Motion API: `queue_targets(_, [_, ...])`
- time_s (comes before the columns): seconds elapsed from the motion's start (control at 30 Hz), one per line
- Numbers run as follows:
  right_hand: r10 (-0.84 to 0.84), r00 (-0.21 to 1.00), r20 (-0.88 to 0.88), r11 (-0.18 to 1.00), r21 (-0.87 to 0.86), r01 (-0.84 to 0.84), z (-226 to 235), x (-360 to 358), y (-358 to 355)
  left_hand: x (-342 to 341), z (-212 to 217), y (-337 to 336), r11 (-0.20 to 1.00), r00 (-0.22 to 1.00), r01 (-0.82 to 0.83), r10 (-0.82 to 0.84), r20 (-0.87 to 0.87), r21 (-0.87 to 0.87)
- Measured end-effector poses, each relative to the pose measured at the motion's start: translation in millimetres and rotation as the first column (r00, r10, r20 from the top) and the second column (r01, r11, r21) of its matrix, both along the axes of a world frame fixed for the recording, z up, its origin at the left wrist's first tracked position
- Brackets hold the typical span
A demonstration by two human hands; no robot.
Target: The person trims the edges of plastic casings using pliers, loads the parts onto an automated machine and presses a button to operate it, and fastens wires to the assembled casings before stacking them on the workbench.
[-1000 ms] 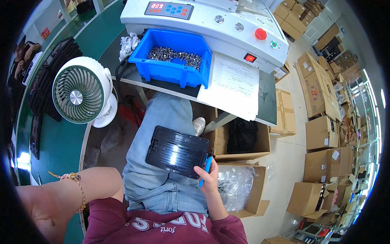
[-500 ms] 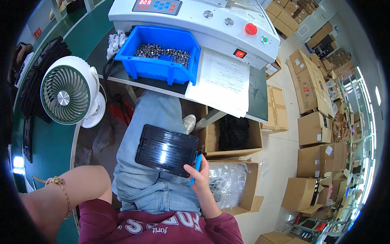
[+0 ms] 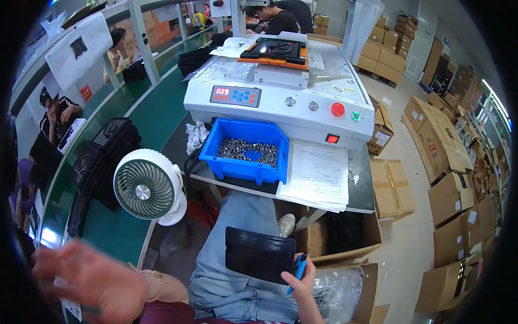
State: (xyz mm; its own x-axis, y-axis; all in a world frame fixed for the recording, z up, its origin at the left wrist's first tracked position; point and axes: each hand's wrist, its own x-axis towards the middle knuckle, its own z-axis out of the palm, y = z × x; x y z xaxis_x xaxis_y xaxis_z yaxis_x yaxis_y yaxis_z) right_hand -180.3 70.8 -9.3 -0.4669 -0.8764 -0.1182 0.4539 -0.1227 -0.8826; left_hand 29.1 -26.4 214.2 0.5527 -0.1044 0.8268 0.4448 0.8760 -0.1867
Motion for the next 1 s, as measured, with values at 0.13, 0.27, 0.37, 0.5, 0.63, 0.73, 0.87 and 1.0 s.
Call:
queue_targets(0.13, [-0.137,0.99,0.035,0.986,-0.095,0.139,-7.4,-15.1,-1.9,5.4,-100.4,-36.5,0.576,0.694,-0.58,-0.019,0.72,0.575])
queue_targets(0.27, [-0.054,0.975,0.217,0.984,-0.153,0.089,33.0,-6.5,-17.1,14.3,-185.0,-16.3,0.362,0.446,-0.105,-0.815,0.369,0.926])
queue_targets(0.37, [-0.04,0.998,0.049,0.991,-0.123,0.046,39.9,-2.1,-20.2,2.3,-194.0,13.6,0.133,0.361,0.049,-0.927,0.107,0.99])
queue_targets(0.5, [0.075,0.927,-0.369,0.959,-0.23,-0.169,73.9,-47.5,-57.0,-1.7,-193.9,16.4,-0.045,0.483,0.179,-0.866,-0.127,0.983])
queue_targets(0.63, [-0.025,0.148,-0.989,0.985,0.001,0.172,140.8,-81.2,-115.8,2.8,-194.6,17.2,0.028,0.555,0.26,-0.822,-0.126,0.965])
queue_targets(0.73, [0.256,-0.118,-0.959,0.948,0.225,0.226,129.9,-111.3,-157.4,-3.1,-192.6,14.8,0.029,0.596,0.155,-0.8,-0.07,0.988])
queue_targets(0.87, [-0.276,-0.339,-0.9,0.942,-0.323,0.089,128.0,-101.5,-152.0,-5.0,-184.2,17.8,0.02,0.625,0.089,-0.779,-0.04,0.996])
queue_targets(1.0, [-0.491,0.419,-0.763,0.794,-0.59,-0.144,188.3,-40.2,-105.7,5.4,-199.3,18.7,-0.017,0.614,0.025,-0.789,-0.029,1.0])
